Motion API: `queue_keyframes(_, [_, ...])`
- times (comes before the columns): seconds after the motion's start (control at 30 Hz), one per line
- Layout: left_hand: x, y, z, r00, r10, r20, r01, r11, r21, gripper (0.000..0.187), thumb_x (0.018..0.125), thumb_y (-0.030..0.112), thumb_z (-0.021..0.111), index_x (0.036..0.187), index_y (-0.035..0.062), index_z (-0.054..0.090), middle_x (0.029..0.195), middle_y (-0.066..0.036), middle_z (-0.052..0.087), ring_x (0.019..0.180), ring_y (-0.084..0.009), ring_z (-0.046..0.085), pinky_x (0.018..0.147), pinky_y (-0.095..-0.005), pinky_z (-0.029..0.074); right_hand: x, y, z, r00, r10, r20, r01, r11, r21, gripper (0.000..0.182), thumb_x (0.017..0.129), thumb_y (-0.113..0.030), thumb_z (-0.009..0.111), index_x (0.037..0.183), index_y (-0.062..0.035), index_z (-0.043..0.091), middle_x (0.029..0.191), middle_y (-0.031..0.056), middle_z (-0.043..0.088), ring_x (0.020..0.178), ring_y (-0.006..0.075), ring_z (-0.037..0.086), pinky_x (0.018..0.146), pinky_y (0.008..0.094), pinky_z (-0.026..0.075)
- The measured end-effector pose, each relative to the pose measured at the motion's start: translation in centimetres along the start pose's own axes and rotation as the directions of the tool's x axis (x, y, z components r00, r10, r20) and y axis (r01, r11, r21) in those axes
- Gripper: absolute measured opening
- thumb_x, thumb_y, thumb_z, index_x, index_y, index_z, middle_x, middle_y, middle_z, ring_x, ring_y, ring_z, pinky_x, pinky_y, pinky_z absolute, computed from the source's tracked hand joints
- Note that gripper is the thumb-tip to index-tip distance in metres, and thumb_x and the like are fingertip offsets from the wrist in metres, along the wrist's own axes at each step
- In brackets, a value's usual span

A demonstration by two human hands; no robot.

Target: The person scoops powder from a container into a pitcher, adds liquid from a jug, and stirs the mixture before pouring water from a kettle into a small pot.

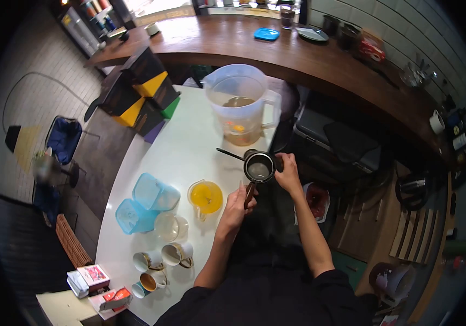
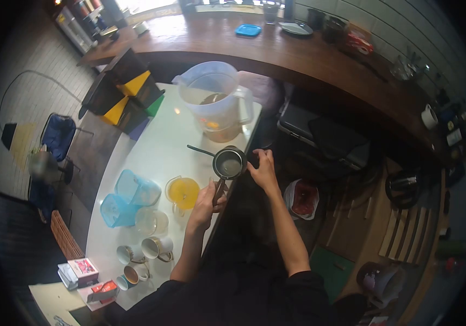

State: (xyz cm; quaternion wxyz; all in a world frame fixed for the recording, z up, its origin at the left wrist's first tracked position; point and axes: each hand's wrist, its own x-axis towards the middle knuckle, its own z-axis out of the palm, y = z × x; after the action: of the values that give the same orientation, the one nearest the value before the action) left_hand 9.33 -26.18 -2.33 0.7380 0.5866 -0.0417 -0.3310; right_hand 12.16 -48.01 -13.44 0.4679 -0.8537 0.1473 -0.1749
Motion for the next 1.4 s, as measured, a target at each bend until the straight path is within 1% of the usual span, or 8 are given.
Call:
queue_keyframes(0.2, [3.8,-1.9,6.0,0.971,-0.193,0.138,0.167,0.969,0.179,0.057,0.109,0.048,0.033,0.106,0.0019,0.066,0.066,0.006,0.043,0.056,-0.0032,0.033,0.051,-0.0204,0.027,-6.5,8.2,-15.4,0.923,0.168,-0.347,-0.208,0.975,-0.083,0.033,0.081,-0.015,0.081,0.109,-0.0046,0.067,0.095,0.0094,0.057,0.074,0.0177,0.058,0.067,0.0307,0.051])
queue_keyframes(0.43, [9.1,-6.9,17.3,0.889,-0.327,0.321,0.239,0.929,0.283,0.049,0.109,0.048,0.037,0.100,0.0061,0.060,0.072,0.004,0.047,0.060,-0.0040,0.035,0.054,-0.0202,0.029,-16.1,15.2,-34.9,0.515,0.361,-0.778,-0.454,0.884,0.110,0.024,0.086,-0.009,0.075,0.106,-0.0013,0.064,0.089,0.0069,0.053,0.076,0.0175,0.050,0.076,0.0325,0.049])
queue_keyframes(0.67, [14.1,-11.4,30.3,0.787,-0.383,0.483,0.269,0.919,0.290,0.043,0.107,0.050,0.042,0.105,0.0087,0.055,0.076,0.005,0.045,0.061,-0.0039,0.037,0.055,-0.0199,0.031,-17.8,24.4,-46.7,0.189,0.029,-0.982,-0.553,0.829,-0.082,0.045,0.083,-0.017,0.080,0.118,0.0016,0.058,0.111,0.0179,0.056,0.105,0.0342,0.056,0.090,0.0396,0.048])
queue_keyframes(0.77, [15.5,-13.5,34.7,0.741,-0.447,0.502,0.352,0.894,0.277,0.040,0.107,0.048,0.044,0.105,0.0097,0.055,0.080,0.004,0.047,0.065,-0.0046,0.039,0.056,-0.0204,0.032,-17.8,28.8,-49.1,0.300,0.026,-0.954,-0.532,0.834,-0.144,0.046,0.082,-0.018,0.081,0.117,0.0023,0.059,0.108,0.0170,0.061,0.102,0.0332,0.060,0.087,0.0396,0.049])
queue_keyframes(0.83, [16.3,-14.4,37.3,0.737,-0.434,0.518,0.349,0.901,0.258,0.036,0.107,0.046,0.045,0.106,0.0108,0.054,0.083,0.004,0.047,0.069,-0.0053,0.040,0.058,-0.0211,0.033,-17.4,31.0,-50.4,0.348,0.363,-0.864,-0.384,0.896,0.222,0.035,0.081,-0.016,0.081,0.105,0.0023,0.064,0.093,0.0123,0.068,0.087,0.0251,0.065,0.078,0.0378,0.051])
queue_keyframes(1.03, [17.1,-15.2,41.9,0.754,-0.441,0.486,0.338,0.896,0.289,0.034,0.108,0.045,0.044,0.106,0.0117,0.053,0.083,0.004,0.047,0.069,-0.0051,0.039,0.058,-0.0207,0.032,-16.8,32.8,-52.0,0.428,0.534,-0.729,-0.311,0.844,0.437,0.023,0.085,-0.007,0.077,0.069,-0.0049,0.060,0.064,-0.0015,0.060,0.058,0.0118,0.058,0.057,0.0298,0.046])
queue_keyframes(1.17, [18.1,-16.1,42.2,0.747,-0.475,0.466,0.373,0.879,0.299,0.032,0.109,0.042,0.043,0.106,0.0122,0.053,0.082,0.005,0.046,0.067,-0.0044,0.038,0.056,-0.0206,0.031,-15.8,34.1,-51.2,0.292,0.341,-0.894,-0.385,0.897,0.217,0.026,0.077,-0.003,0.069,0.058,-0.0031,0.051,0.057,-0.0034,0.052,0.054,0.0078,0.052,0.049,0.0307,0.038])
queue_keyframes(1.4, [18.7,-17.0,41.3,0.757,-0.552,0.349,0.436,0.825,0.360,0.028,0.109,0.032,0.033,0.106,0.0141,0.055,0.080,0.006,0.046,0.066,-0.0040,0.037,0.056,-0.0215,0.029,-15.2,33.2,-50.9,0.152,0.325,-0.933,-0.238,0.929,0.285,0.020,0.075,0.001,0.065,0.060,0.0018,0.052,0.061,-0.0005,0.055,0.058,0.0083,0.052,0.053,0.0301,0.040])
